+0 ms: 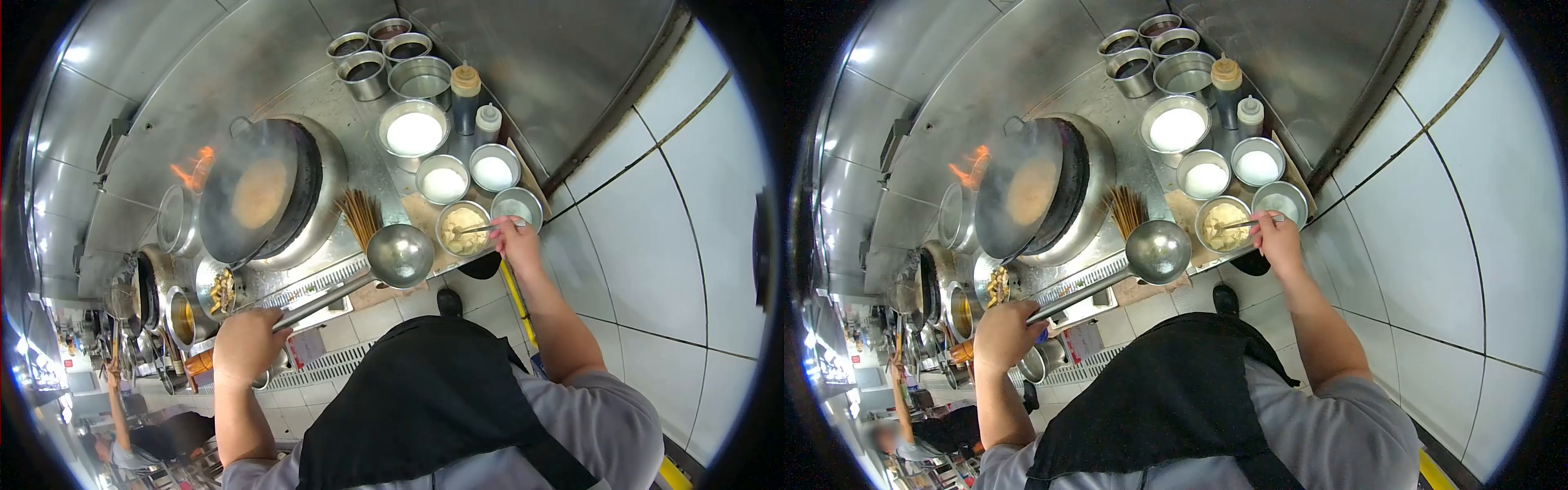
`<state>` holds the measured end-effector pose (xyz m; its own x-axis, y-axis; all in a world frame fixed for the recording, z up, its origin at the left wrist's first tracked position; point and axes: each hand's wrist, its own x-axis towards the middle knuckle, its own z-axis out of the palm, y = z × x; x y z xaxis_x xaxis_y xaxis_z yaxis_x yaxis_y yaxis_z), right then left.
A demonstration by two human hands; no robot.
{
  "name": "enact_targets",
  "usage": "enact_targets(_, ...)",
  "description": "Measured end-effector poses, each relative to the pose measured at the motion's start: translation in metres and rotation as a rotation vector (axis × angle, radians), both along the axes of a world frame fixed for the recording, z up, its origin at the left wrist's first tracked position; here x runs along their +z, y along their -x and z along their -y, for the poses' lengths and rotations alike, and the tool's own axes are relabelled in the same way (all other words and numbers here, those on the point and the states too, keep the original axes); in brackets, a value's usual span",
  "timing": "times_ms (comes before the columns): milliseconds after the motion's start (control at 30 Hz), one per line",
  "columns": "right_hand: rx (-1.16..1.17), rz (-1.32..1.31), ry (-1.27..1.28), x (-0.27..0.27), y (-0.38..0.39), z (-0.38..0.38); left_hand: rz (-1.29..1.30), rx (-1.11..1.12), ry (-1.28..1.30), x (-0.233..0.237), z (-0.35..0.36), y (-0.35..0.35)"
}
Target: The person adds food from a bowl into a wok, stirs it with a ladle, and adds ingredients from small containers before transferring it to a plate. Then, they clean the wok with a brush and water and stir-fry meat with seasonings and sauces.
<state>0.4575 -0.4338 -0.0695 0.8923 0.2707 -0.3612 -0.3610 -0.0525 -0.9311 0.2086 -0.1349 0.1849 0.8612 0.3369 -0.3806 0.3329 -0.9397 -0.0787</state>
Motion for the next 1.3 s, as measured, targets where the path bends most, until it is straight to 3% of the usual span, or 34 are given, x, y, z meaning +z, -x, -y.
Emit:
enact_targets(167,-0.103,-0.139,-0.153,0.022,-0.007,0.02,-0.01,0.008,-0.021,0.0,-0.001,0.003)
enact_targets(400,-0.105,-0.09,-0.213,0.037,-0.01,0.026,-0.008,0.003,-0.033,0.004,0.002,0.0)
enact_targets(467,-0.101,-0.123,-0.042,0.026,-0.011,0.026,-0.017,-0.001,-0.03,0.006,0.003,-0.003)
enact_targets(600,-0.138,-0.105,0.001,0.023,-0.006,0.023,-0.018,-0.004,-0.018,0.006,0.002,-0.003)
enact_targets(900,0.043,0.086,0.12,0.004,0.003,-0.01,0.016,-0.026,-0.013,0.002,0.002,-0.004)
enact_targets(1100,-0.067,-0.13,-0.085,0.006,-0.007,-0.001,-0.014,0.031,-0.004,0.002,0.002,0.0)
enact_targets(1300,-0.114,-0.187,-0.164,0.024,-0.017,0.021,-0.012,0.056,0.009,0.002,0.001,0.0)
